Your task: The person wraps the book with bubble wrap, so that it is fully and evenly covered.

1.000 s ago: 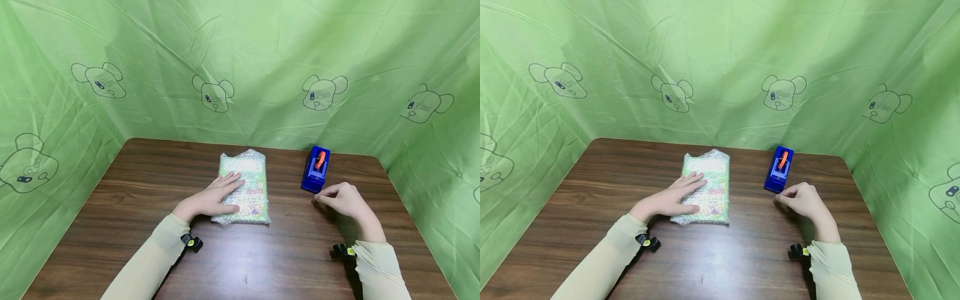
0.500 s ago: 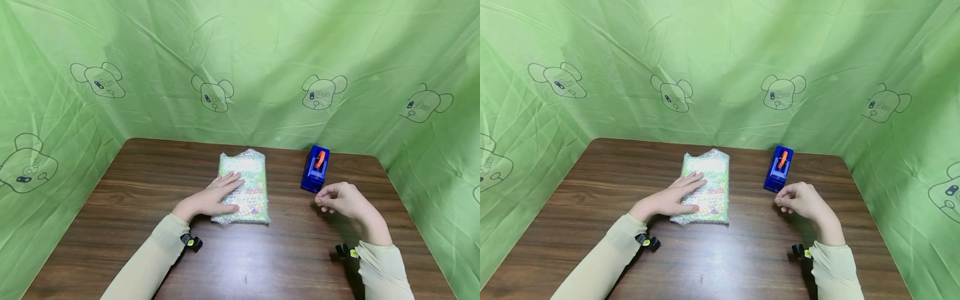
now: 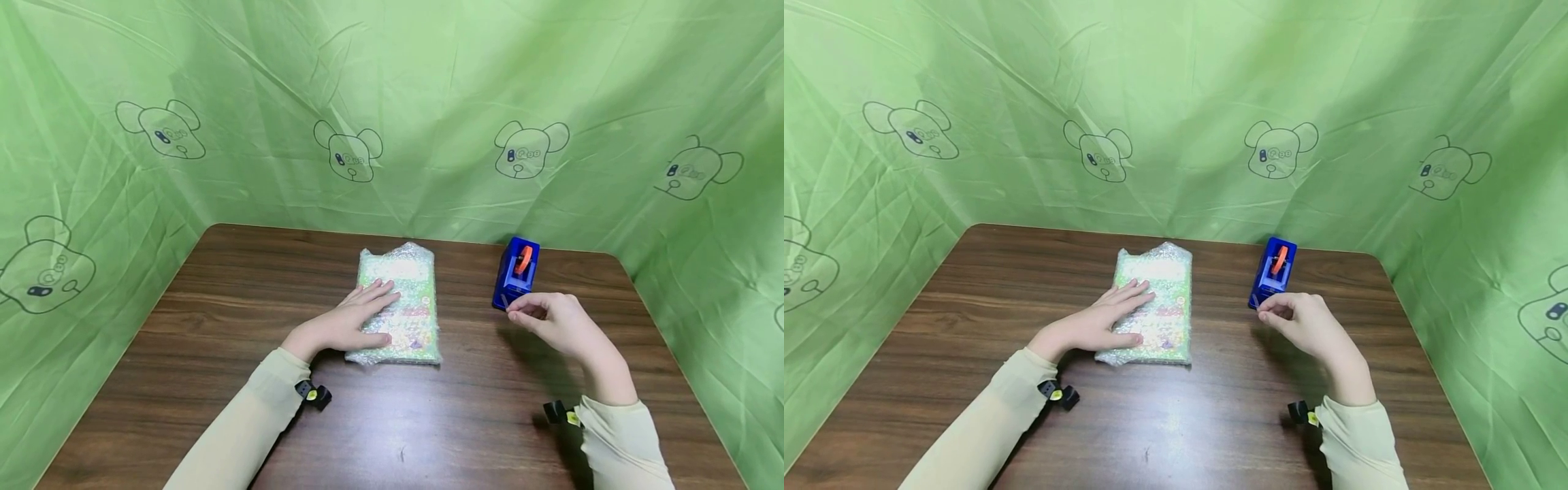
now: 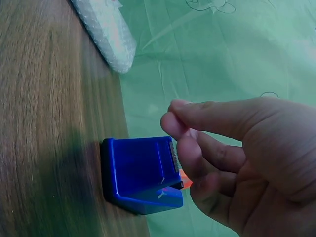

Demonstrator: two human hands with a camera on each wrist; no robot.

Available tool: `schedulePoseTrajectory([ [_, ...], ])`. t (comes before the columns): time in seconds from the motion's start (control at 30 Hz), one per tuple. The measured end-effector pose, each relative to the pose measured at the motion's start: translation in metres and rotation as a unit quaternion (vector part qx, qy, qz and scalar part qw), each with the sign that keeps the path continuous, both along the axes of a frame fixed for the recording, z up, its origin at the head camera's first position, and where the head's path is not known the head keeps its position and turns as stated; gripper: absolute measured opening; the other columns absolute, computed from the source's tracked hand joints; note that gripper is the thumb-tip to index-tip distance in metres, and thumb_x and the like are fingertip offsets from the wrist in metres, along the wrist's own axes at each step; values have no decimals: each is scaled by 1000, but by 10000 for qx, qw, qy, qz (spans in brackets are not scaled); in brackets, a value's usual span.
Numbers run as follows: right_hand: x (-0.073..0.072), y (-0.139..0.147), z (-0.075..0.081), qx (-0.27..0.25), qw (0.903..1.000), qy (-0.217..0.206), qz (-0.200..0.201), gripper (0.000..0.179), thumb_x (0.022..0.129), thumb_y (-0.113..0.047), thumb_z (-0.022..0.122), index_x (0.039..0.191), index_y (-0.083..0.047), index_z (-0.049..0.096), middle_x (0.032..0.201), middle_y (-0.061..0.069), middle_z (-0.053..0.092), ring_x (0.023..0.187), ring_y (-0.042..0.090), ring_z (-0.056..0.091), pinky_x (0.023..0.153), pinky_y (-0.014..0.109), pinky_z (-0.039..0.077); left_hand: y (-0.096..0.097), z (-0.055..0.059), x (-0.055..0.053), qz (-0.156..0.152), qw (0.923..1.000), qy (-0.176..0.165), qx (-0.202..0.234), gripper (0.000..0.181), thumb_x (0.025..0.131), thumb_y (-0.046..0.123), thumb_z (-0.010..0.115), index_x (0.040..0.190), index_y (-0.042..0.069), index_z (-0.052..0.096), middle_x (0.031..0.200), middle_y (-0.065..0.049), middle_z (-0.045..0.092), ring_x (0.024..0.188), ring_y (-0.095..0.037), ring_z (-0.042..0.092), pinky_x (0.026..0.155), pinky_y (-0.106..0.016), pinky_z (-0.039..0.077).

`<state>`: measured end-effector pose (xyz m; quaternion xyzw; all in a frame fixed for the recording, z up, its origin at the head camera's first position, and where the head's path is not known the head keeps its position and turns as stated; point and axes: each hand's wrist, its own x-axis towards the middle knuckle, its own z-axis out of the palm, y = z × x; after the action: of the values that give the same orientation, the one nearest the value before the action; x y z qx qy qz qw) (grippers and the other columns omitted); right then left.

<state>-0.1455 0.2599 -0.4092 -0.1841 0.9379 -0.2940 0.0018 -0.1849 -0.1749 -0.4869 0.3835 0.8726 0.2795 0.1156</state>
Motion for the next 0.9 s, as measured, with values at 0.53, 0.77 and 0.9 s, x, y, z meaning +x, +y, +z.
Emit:
schedulePoseTrajectory([
  [0.53, -1, -15, -2, -16, 9963, 853, 123, 5, 101, -14, 81, 102, -17, 84, 87, -10, 75, 66, 3, 57, 58, 25, 50, -1, -2, -1, 28, 10000, -5, -14, 90, 104, 53, 69, 176, 18, 27, 184, -6, 10, 170, -29, 4, 135, -58, 1],
  [0.77, -3, -24, -5, -63, 9943, 1048, 174, 5, 101, -12, 81, 104, -14, 85, 83, -11, 72, 66, 3, 55, 58, 25, 48, -1, -2, -1, 26, 10000, -29, -26, 90, 104, 53, 69, 176, 19, 27, 184, -6, 11, 170, -28, 4, 136, -57, 2],
  [0.9, -5, -28, -9, -124, 9928, 1166, 239, 5, 100, -11, 81, 103, -14, 84, 80, -13, 68, 65, 3, 55, 57, 25, 48, -1, 0, 0, 19, 10000, -38, -11, 90, 104, 54, 69, 176, 19, 26, 184, -6, 11, 170, -29, 4, 135, -58, 2],
])
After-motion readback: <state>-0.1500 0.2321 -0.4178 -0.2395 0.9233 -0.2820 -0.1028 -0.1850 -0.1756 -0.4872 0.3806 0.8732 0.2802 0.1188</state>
